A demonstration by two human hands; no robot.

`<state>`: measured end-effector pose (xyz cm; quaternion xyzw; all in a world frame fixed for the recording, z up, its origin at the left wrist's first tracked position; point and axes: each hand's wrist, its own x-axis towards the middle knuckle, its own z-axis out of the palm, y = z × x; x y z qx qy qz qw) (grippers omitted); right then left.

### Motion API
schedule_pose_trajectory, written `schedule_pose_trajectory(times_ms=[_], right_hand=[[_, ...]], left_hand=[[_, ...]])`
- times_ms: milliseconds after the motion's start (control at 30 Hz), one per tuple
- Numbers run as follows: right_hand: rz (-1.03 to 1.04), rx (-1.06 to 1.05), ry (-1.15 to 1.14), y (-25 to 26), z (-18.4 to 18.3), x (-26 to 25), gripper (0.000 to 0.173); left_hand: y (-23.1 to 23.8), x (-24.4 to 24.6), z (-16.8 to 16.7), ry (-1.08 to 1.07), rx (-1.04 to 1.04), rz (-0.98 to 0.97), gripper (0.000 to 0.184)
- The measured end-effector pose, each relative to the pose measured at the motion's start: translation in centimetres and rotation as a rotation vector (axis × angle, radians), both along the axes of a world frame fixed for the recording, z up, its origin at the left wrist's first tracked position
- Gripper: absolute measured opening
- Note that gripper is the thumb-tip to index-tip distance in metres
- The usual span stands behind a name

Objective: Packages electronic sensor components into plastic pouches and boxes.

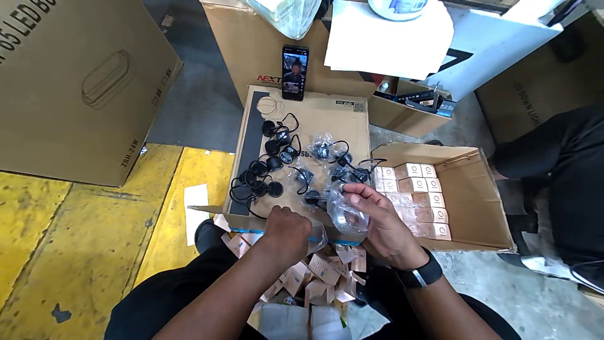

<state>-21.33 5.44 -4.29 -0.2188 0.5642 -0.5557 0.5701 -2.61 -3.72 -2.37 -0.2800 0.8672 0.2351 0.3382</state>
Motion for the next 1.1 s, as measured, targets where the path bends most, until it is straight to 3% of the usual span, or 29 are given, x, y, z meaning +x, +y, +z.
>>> schedule_pose_trajectory(times_ms=[133,367,733,1100], right_hand=[[0.094,0.014,-0.077,0.12,-0.06,0.21,0.057],[0.1,0.063,0.021,-0.08,-0.01,0.31,0.03],[0.137,0.069,0.025,-0.01,-0.15,0.51,0.027],[0.155,0.085,0.049,-0.03,-0.14,0.53,0.026]], left_hand=[[-0.08,0.0,0.11,0.063,-0.021,0.026,0.028],[-0.09,0.12,0.06,0.039,0.028,0.008,0.028],[-0.01,0.12,0.13,0.041,0.084,-0.025,0.024],[-0.08,0.23,-0.14,0.058,0.082,-0.007,0.034]])
